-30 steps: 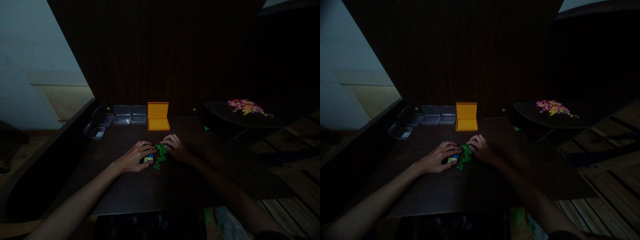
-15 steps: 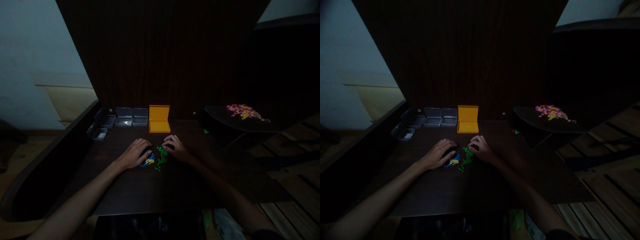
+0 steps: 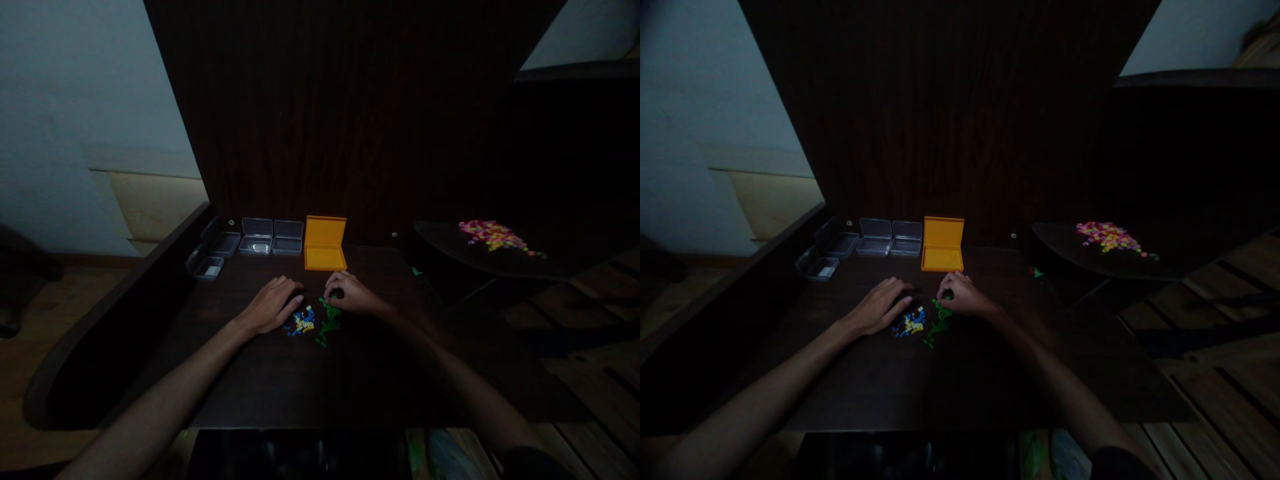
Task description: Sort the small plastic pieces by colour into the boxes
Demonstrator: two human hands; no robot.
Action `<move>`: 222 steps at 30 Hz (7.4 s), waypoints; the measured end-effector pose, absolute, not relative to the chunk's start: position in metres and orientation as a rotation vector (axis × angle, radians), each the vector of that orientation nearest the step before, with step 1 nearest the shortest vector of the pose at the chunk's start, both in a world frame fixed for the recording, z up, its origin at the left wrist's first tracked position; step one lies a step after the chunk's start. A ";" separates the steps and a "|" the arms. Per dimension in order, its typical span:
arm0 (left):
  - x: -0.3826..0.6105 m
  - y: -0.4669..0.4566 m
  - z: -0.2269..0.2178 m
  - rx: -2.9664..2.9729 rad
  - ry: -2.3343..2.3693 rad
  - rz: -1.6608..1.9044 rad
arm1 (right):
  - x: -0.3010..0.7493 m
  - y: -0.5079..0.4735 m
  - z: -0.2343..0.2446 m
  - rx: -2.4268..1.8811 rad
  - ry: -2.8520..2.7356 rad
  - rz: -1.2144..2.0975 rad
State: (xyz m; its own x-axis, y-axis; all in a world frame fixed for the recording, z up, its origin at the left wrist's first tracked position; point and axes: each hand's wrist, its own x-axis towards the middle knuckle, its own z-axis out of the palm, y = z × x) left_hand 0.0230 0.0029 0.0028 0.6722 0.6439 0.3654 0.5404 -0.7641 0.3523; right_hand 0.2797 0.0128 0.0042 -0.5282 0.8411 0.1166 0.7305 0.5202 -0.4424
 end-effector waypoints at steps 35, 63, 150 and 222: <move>0.018 0.011 -0.001 2.644 1.036 0.677 | 0.278 0.054 0.017 -1.083 -2.742 0.455; 0.018 0.011 -0.001 2.644 1.043 0.635 | 0.279 0.050 0.031 -1.147 -2.629 0.289; 0.115 0.141 0.008 2.604 1.254 0.402 | 0.283 0.120 0.008 -1.619 -2.443 0.190; 0.081 0.059 0.013 2.509 0.504 0.255 | 0.279 0.115 0.017 -1.688 -2.487 0.172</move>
